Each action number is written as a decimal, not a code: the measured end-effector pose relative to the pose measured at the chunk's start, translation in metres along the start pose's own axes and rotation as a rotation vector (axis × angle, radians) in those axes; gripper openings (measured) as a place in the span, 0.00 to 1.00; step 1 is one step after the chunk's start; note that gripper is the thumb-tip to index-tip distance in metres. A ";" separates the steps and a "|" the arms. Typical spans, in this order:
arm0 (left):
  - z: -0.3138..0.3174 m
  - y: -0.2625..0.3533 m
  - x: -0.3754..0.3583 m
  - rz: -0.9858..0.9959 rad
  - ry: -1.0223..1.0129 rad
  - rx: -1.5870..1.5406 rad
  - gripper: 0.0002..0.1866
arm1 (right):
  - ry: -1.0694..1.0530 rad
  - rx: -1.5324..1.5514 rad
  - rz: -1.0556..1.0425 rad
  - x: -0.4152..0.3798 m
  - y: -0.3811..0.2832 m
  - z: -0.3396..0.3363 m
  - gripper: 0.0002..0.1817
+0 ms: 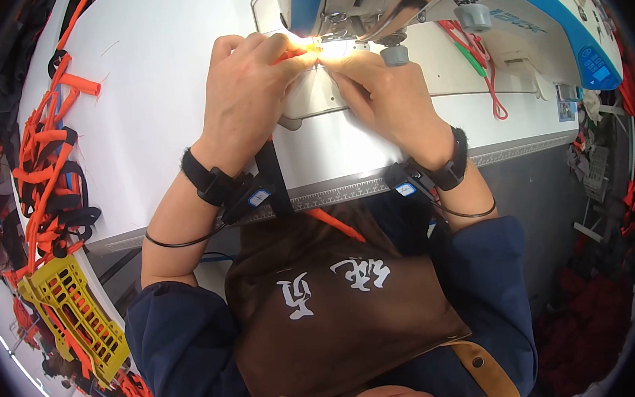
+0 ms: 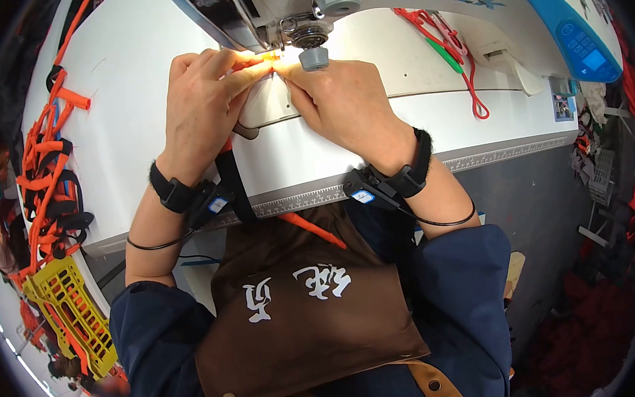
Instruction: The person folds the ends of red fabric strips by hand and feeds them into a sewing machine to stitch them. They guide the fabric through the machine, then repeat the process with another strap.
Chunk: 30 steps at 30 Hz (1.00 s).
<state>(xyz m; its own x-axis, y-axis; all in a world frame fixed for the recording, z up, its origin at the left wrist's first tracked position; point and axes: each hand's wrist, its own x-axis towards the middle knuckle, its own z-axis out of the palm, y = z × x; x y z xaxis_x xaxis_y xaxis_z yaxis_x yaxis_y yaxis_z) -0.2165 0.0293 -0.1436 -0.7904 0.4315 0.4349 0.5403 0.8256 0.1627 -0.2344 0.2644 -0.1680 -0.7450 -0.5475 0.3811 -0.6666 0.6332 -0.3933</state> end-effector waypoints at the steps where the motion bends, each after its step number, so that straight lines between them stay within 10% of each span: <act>1: 0.000 0.000 0.000 -0.001 0.001 0.000 0.14 | -0.001 0.001 0.000 0.000 0.000 0.000 0.14; 30: -0.004 0.000 -0.004 0.009 -0.002 -0.005 0.16 | 0.067 0.045 -0.051 0.003 -0.006 -0.001 0.08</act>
<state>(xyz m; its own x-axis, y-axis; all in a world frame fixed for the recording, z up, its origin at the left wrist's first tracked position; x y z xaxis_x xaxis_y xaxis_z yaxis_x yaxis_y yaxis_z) -0.2125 0.0262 -0.1417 -0.7862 0.4396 0.4344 0.5487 0.8199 0.1635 -0.2325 0.2592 -0.1631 -0.7080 -0.5392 0.4561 -0.7049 0.5798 -0.4087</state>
